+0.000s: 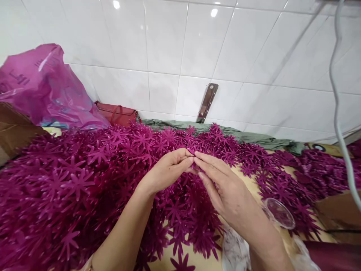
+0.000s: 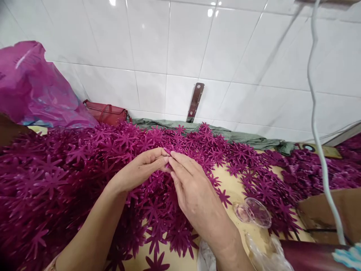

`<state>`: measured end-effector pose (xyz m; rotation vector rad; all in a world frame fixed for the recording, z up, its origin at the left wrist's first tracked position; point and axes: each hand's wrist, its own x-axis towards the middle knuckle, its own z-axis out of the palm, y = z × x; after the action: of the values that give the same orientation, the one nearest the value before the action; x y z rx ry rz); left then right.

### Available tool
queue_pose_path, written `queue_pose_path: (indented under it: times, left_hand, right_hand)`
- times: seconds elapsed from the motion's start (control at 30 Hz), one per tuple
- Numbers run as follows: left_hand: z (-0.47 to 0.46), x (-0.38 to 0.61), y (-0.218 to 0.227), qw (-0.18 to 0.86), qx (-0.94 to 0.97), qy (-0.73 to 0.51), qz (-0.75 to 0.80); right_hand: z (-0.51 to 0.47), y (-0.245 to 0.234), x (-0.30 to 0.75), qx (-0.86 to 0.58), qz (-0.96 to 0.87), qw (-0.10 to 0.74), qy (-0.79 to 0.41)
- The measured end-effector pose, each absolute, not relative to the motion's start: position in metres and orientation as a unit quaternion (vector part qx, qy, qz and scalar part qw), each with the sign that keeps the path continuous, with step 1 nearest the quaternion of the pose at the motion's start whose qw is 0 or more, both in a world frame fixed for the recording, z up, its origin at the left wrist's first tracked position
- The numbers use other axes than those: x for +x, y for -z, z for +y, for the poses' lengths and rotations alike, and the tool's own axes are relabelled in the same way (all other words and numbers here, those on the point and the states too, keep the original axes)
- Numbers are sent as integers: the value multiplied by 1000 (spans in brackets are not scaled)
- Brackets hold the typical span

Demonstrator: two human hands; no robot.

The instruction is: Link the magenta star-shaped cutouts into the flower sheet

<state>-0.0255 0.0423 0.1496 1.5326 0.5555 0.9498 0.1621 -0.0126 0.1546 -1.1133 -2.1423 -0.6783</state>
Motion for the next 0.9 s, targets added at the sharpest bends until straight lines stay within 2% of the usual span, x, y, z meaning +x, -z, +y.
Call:
queue_pose_path:
  times: [0.07,0.2,0.37,0.43,0.57,0.77,0.9]
  left_hand:
    - [44,-25,-149,579,654,-415,253]
    - [46,-25,-149,584,651,-412,257]
    - [45,-22,-146,583,644,-418,265]
    - [44,-22,-146,564,655,-419,279]
    - [41,-21,-150,561,667,-399,287]
    - [41,-16,-146,566,654,-427,263]
    - [44,-15,-143,561,656,-429,267]
  right_hand:
    - [-11,-155,166,-425,-814,307,250]
    - [-11,-158,176,-441,-794,359,214]
    - [-9,-156,183,-417,-825,317,212]
    - [-9,-155,186,-433,-815,333,192]
    - [-9,-156,189,-497,-772,375,131]
    - [0,-149,179,-498,-783,371,-31]
    - [8,-140,175,-517,-765,377,-81]
